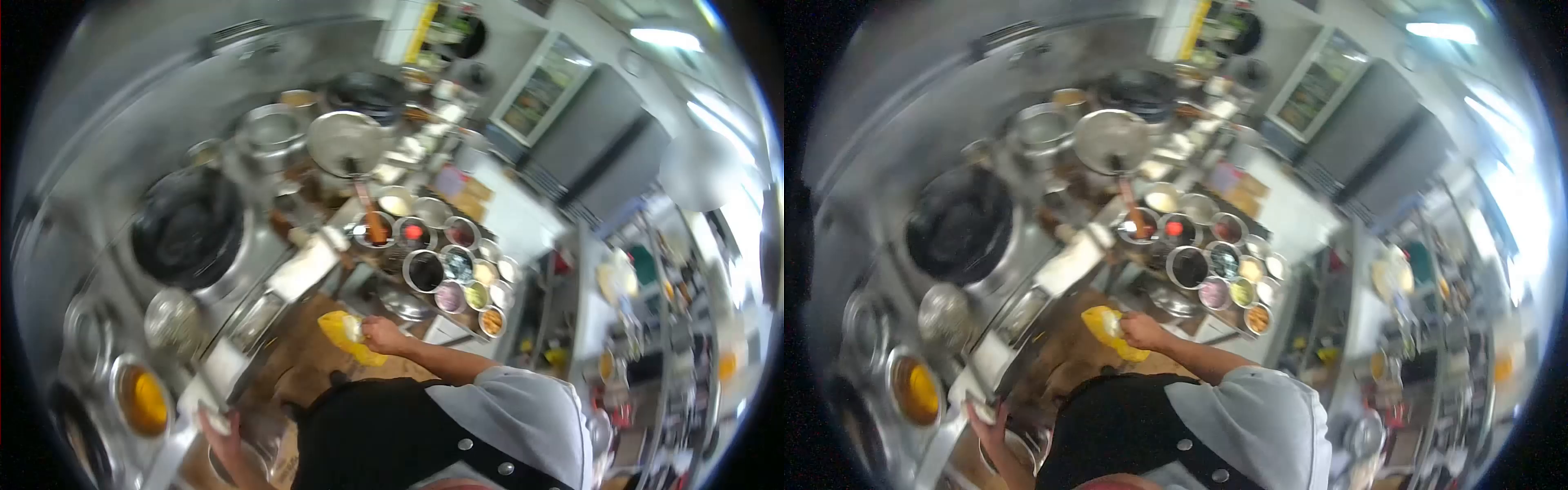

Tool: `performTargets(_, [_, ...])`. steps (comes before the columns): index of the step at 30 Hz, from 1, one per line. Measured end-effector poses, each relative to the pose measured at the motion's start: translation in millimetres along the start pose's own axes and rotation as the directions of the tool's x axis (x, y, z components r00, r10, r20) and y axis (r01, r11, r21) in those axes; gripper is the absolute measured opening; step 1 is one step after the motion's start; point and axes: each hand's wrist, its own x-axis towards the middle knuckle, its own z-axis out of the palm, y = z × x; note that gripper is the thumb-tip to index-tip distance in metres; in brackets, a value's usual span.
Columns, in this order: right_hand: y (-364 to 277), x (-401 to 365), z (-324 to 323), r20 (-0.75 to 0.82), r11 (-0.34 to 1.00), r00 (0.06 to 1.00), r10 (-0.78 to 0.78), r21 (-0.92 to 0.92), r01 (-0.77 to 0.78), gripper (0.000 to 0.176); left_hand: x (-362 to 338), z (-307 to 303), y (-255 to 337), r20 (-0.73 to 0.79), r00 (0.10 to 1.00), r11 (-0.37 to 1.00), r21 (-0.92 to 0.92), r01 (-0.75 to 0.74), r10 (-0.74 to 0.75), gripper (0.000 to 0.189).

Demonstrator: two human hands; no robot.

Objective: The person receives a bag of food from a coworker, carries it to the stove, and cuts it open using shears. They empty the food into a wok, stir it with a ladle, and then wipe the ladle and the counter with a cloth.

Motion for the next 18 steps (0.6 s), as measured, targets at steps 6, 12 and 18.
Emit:
performTargets(6, [-10.2, -68.9, -17.0, -0.192, 0.953, 0.937, 0.291, -0.025, -0.302, 0.017, 48.1, 30.2, 11.0, 0.548, 0.831, 0.980, -0.093, 0.175, -0.096, 0.075])
performTargets(12, [-51.4, -139.4, -4.6, -0.302, 0.725, 0.689, 0.659, 0.012, -0.688, 0.024, 29.3, 76.0, 40.3, 0.155, 0.955, 0.950, 0.229, 0.213, -0.252, 0.062])
performTargets(18, [-95.3, -193.0, 54.7, -0.346, 0.379, 0.310, 0.885, 0.151, -0.913, 0.027, 41.0, 91.6, 97.5, 0.029, 0.990, 0.868, 0.479, -0.133, 0.135, 0.049])
